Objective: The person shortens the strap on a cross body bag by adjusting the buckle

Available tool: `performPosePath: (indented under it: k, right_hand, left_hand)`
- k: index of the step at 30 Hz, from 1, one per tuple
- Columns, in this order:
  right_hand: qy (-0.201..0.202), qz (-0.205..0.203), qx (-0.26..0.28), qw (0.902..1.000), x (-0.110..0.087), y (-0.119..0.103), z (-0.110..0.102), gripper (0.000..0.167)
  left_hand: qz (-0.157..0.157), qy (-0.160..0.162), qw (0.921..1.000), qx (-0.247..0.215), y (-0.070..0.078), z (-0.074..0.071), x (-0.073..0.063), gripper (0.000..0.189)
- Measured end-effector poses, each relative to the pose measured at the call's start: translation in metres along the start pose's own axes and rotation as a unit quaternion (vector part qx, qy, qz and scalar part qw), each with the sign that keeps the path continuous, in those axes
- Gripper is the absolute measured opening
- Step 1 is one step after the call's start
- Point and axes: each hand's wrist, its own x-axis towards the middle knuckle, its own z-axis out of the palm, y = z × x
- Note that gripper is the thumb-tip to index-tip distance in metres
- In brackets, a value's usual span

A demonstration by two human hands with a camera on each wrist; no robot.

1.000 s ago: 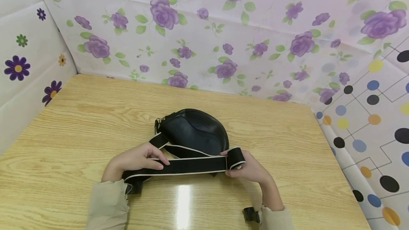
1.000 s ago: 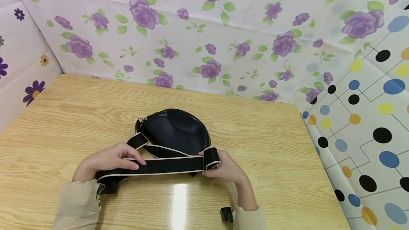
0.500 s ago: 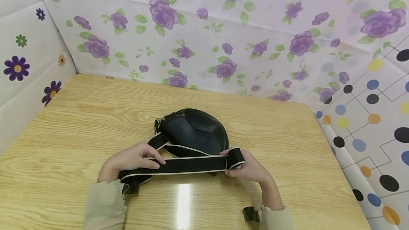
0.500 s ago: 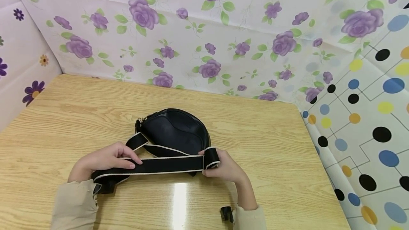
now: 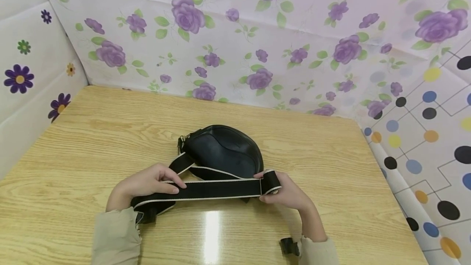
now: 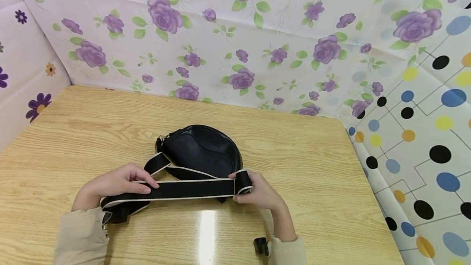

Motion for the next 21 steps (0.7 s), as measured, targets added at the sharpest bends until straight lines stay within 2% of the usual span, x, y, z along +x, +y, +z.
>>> performPosePath:
  k: [3,9,17,21]
  right_hand:
    - [0.004,0.008,-0.003,1.0,0.0,-0.001,0.0,0.044]
    - [0.018,0.019,-0.015,0.9996,-0.001,0.0,0.001,0.045]
    - [0.025,0.023,-0.013,0.9993,-0.001,0.0,0.001,0.045]
    - [0.026,0.026,-0.014,0.9992,-0.001,0.001,0.001,0.046]
  left_hand:
    - [-0.009,0.004,0.9999,0.012,0.0,0.0,0.0,0.016]
    - [-0.049,0.012,0.9978,0.042,0.001,0.002,0.005,0.017]
    - [-0.053,-0.001,0.9966,0.063,0.004,0.007,0.013,0.015]
    - [-0.063,0.0,0.9932,0.098,0.009,0.009,0.014,0.014]
